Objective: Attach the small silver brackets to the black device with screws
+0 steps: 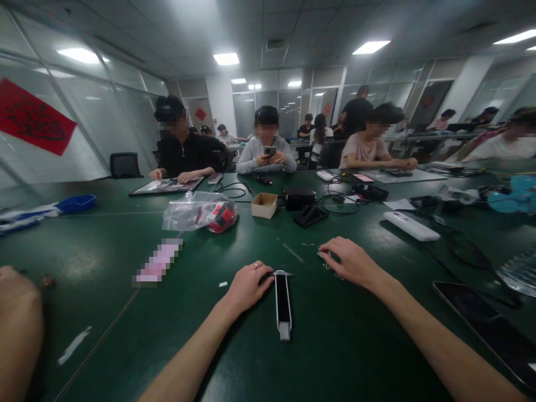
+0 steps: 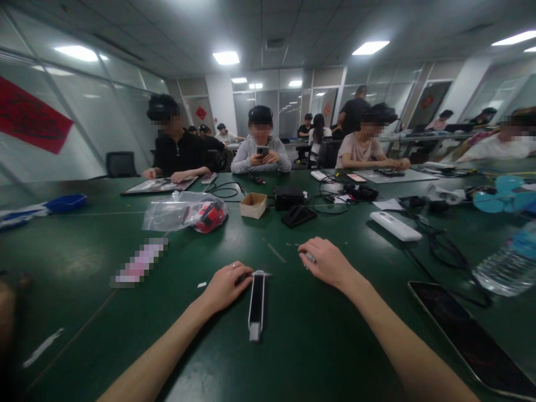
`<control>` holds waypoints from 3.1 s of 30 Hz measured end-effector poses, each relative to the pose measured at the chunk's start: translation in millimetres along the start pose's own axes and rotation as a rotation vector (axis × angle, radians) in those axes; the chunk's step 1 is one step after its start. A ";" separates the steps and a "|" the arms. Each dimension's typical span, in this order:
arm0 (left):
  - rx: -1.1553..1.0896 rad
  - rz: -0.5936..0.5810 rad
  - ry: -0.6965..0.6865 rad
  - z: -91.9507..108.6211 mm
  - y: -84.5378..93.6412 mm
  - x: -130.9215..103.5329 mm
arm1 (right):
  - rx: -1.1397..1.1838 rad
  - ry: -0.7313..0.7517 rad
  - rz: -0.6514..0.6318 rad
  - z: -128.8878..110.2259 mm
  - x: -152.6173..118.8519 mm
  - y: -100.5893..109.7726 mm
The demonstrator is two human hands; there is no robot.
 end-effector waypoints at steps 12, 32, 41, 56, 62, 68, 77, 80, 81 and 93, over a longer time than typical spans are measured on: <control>-0.009 0.035 0.041 4.5 4.5 1.2 | -0.110 -0.178 -0.296 41.0 -11.5 8.4; 0.045 0.014 0.084 3.7 1.4 -1.2 | -0.321 -0.189 -0.310 -7.2 -1.6 -14.2; 0.024 0.022 0.075 3.1 1.2 -1.2 | -0.334 -0.242 -0.298 -16.3 -1.5 -19.9; 0.020 0.022 0.062 4.2 1.0 -1.8 | -0.391 -0.195 -0.227 -12.2 -6.8 -32.1; 0.023 0.027 0.059 4.7 1.2 -1.0 | -0.426 -0.160 -0.229 -16.3 -5.3 -31.3; 0.016 0.022 0.055 5.2 2.1 -0.5 | -0.399 -0.174 -0.258 -15.7 -3.5 -30.6; 0.006 0.024 0.046 4.8 1.9 0.4 | -0.289 -0.123 -0.281 -8.6 -3.1 -18.9; 0.005 0.025 0.048 5.0 2.0 0.4 | -0.297 -0.117 -0.310 -10.6 -1.0 -14.4; 0.006 0.025 0.048 5.0 2.0 0.4 | -0.309 -0.116 -0.318 -11.4 -0.3 -14.1; 0.020 0.019 0.044 6.7 2.8 -0.8 | -0.451 -0.066 -0.242 -15.6 -1.9 -29.1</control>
Point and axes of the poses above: each hand's wrist, its own x-axis towards the middle knuckle, its own y-axis out of the back of the hand, z = x × y, the point moved 1 cm from there along x, towards the middle knuckle, and after that the axes turned 10 degrees about z, right-handed, at the moved point
